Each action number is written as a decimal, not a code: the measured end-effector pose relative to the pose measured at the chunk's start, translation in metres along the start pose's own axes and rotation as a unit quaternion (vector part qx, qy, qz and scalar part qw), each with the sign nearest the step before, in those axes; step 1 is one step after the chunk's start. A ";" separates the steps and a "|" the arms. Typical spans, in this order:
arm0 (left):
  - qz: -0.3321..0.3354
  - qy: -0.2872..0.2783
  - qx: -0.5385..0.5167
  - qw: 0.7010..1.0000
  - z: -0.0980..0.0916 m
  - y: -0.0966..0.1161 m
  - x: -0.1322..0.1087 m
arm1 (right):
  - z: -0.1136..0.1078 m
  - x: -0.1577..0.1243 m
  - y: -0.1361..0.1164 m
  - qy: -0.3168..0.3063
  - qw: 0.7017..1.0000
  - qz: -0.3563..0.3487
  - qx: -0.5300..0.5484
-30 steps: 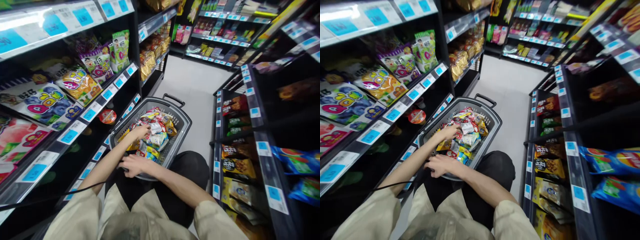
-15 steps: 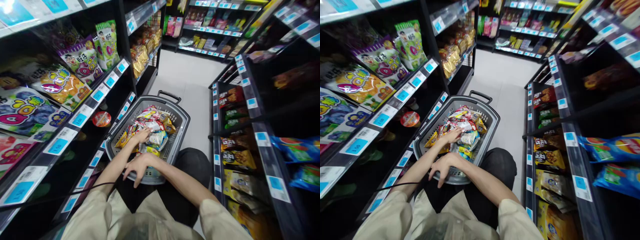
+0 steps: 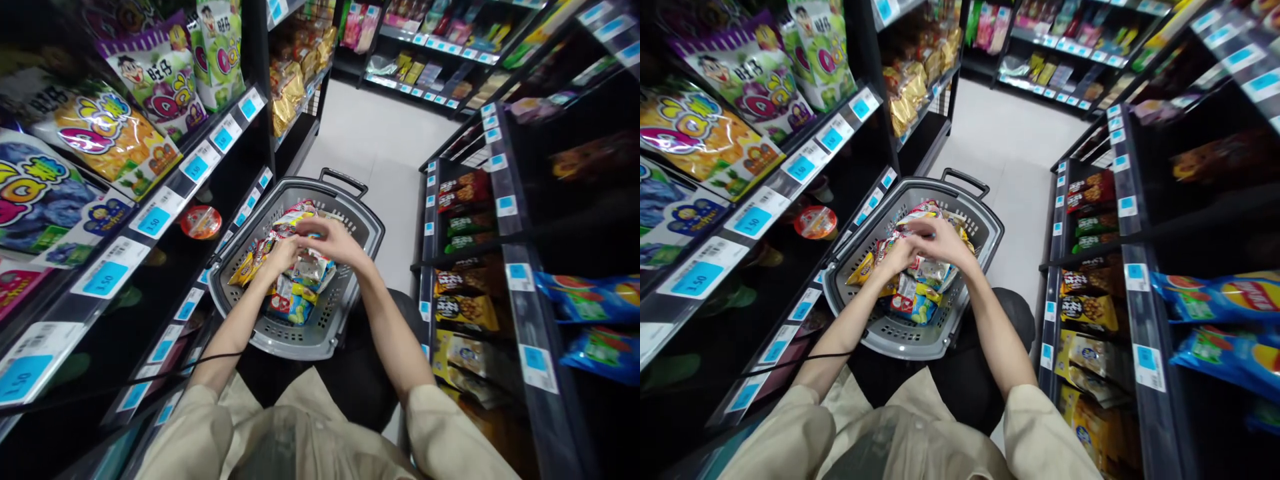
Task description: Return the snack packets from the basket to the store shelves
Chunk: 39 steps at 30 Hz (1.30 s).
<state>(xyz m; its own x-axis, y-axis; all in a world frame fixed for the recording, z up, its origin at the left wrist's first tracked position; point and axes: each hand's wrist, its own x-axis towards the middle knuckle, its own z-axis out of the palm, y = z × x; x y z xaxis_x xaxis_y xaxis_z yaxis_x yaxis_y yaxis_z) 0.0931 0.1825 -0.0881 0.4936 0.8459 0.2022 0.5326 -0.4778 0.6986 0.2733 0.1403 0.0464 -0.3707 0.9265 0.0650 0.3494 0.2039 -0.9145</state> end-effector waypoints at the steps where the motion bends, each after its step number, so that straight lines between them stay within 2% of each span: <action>1: 0.008 -0.004 -0.005 1.000 -0.003 0.005 0.001 | -0.004 0.000 0.005 0.065 0.997 0.020 -0.042; 2: 0.012 0.005 -0.017 1.000 -0.006 0.009 0.002 | -0.006 0.001 0.011 0.098 0.991 0.045 -0.081; 3: 0.007 0.027 -0.042 0.999 -0.009 0.013 0.003 | -0.007 0.001 0.015 0.105 0.985 0.071 -0.114; 5: -0.019 0.094 -0.139 0.986 -0.013 0.018 0.005 | -0.008 0.000 0.022 0.077 0.975 0.125 -0.166; 8: -0.059 0.176 -0.330 0.926 -0.017 0.018 0.008 | -0.011 0.000 0.025 0.057 0.962 0.166 -0.209; 12: -0.104 0.238 -0.500 0.826 -0.021 0.011 0.012 | -0.018 0.003 0.024 0.133 0.956 0.167 -0.200; 15: -0.134 0.272 -0.588 0.750 -0.026 0.007 0.016 | -0.015 0.008 0.025 0.165 0.971 0.140 -0.104; 17: -0.149 0.268 -0.626 0.717 -0.030 0.007 0.018 | -0.010 0.012 0.027 0.181 0.978 0.097 -0.041; 19: -0.157 0.258 -0.647 0.701 -0.033 0.009 0.019 | -0.005 0.017 0.031 0.220 0.973 0.062 -0.013; 21: -0.159 0.240 -0.650 0.703 -0.034 0.011 0.019 | -0.003 0.022 0.036 0.275 0.961 0.037 -0.006; 23: -0.161 0.213 -0.639 0.722 -0.034 0.014 0.018 | -0.003 0.025 0.041 0.331 0.944 0.012 0.000; 25: -0.161 0.185 -0.608 0.755 -0.032 0.017 0.016 | -0.005 0.027 0.045 0.378 0.926 -0.008 0.013; 28: -0.154 0.133 -0.529 0.824 -0.026 0.020 0.013 | -0.010 0.026 0.046 0.441 0.897 -0.027 0.022; 30: -0.147 0.088 -0.483 0.859 -0.021 0.023 0.011 | -0.013 0.023 0.042 0.452 0.891 -0.037 0.021; 32: -0.149 0.044 -0.452 0.878 -0.015 0.025 0.008 | -0.016 0.020 0.036 0.427 0.903 -0.043 0.023; 35: -0.166 -0.002 -0.431 0.887 -0.008 0.028 0.006 | -0.020 0.016 0.027 0.393 0.917 -0.056 0.047; 39: -0.160 0.003 -0.480 0.863 -0.004 0.032 0.003 | -0.022 0.015 0.023 0.389 0.915 -0.077 0.078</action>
<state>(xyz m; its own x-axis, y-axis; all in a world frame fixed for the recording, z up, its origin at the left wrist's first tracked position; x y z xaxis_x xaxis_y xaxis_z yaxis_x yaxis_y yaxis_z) 0.1090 0.1711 -0.0628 0.4219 0.9005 -0.1055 -0.1744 0.1948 0.9652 0.2946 0.1656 0.0348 0.3411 0.8472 0.4072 0.1948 0.3600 -0.9124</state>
